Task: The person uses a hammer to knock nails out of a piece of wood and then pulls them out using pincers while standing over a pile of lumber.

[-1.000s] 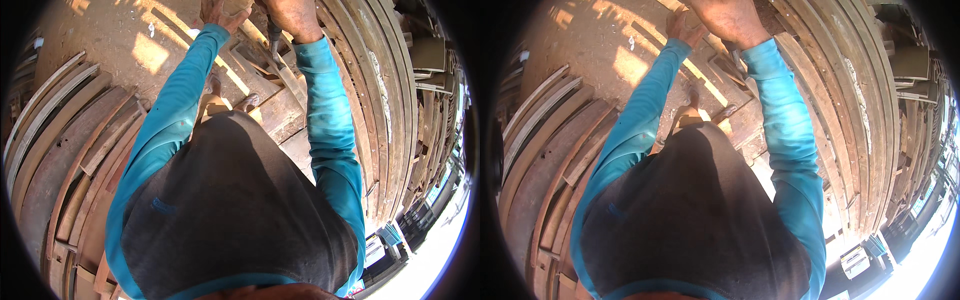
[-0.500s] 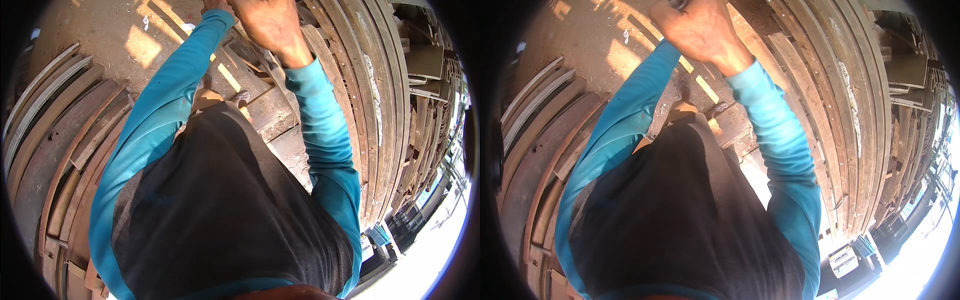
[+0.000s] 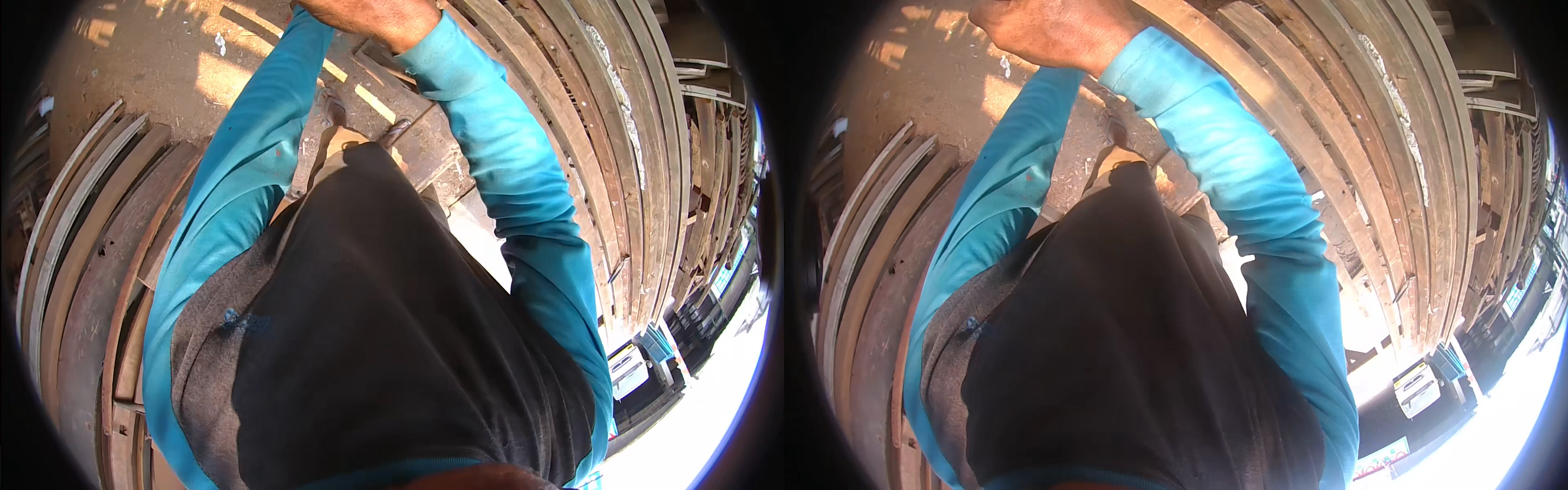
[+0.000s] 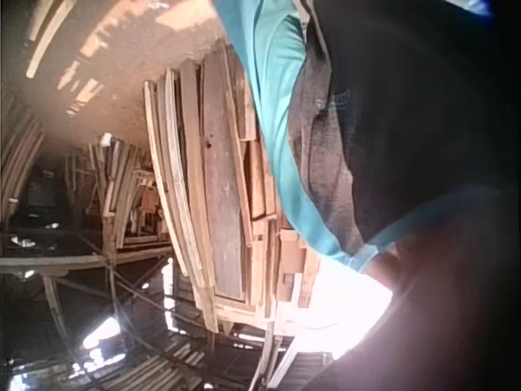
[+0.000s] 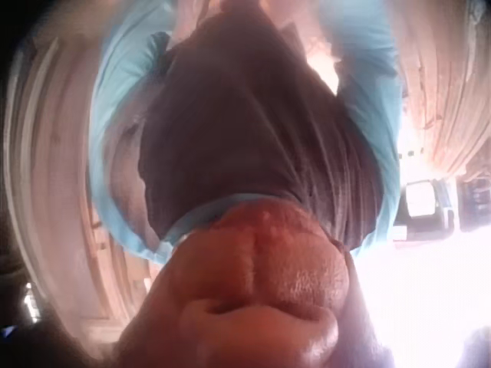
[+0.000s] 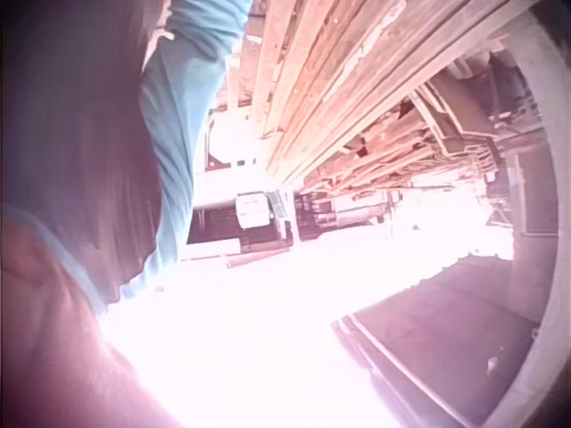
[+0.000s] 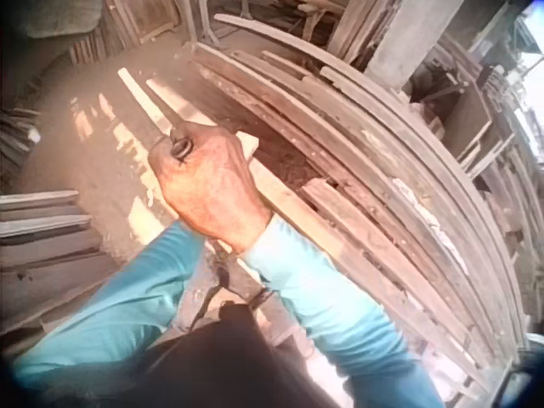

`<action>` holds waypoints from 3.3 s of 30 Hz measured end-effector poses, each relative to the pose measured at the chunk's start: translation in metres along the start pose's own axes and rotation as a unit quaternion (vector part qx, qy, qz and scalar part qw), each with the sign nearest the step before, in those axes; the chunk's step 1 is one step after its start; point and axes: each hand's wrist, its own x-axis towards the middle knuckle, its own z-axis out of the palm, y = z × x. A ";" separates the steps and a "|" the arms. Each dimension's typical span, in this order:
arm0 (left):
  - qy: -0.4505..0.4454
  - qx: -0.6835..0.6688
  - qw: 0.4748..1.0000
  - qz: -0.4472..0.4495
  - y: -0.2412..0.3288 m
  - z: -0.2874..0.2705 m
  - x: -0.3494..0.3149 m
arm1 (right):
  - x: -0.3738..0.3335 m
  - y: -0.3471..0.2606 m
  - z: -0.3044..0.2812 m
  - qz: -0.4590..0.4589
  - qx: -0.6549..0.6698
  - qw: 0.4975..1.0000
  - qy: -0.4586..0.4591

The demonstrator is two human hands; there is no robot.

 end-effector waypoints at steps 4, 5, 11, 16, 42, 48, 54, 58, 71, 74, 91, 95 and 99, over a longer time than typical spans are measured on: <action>-0.117 0.664 0.738 -0.026 0.004 -0.022 0.021 | -0.065 0.009 -0.053 -0.043 0.160 0.986 0.026; -0.142 0.644 0.750 -0.058 0.005 -0.011 0.012 | -0.054 0.016 -0.051 -0.117 0.171 0.978 0.007; -0.113 0.623 0.774 -0.036 -0.038 -0.029 -0.009 | -0.038 0.028 -0.061 -0.137 0.137 0.981 0.007; -0.243 0.631 0.735 -0.044 -0.021 -0.030 0.011 | -0.011 0.032 -0.061 -0.110 0.124 0.984 0.058; -0.413 0.511 0.692 -0.299 0.038 -0.030 -0.181 | 0.169 0.071 0.104 0.008 -0.268 0.960 -0.077; -0.391 0.510 0.709 -0.289 0.060 -0.036 -0.177 | 0.122 0.042 0.108 0.022 -0.087 0.996 -0.029; -0.398 0.536 0.667 -0.330 0.075 -0.028 -0.164 | 0.123 0.033 0.101 0.025 -0.049 0.994 -0.089; -0.411 0.535 0.676 -0.295 0.056 -0.020 -0.173 | 0.141 0.041 0.103 0.069 -0.172 0.976 -0.114; -0.560 0.524 0.552 -0.327 0.082 0.003 -0.244 | 0.069 0.033 0.042 0.017 -0.074 0.987 -0.142; -0.468 0.570 0.604 -0.302 0.063 -0.014 -0.187 | 0.078 0.021 0.045 -0.047 -0.060 0.997 0.001; -0.380 0.563 0.678 -0.281 0.078 0.007 -0.209 | -0.077 -0.006 -0.096 -0.179 0.175 0.968 0.012; -0.407 0.474 0.715 -0.313 0.053 -0.022 -0.220 | -0.119 -0.018 -0.130 -0.204 0.194 0.957 0.068; -0.317 0.061 0.841 -0.434 0.039 -0.067 -0.261 | -0.168 -0.041 -0.163 -0.240 0.220 0.942 0.079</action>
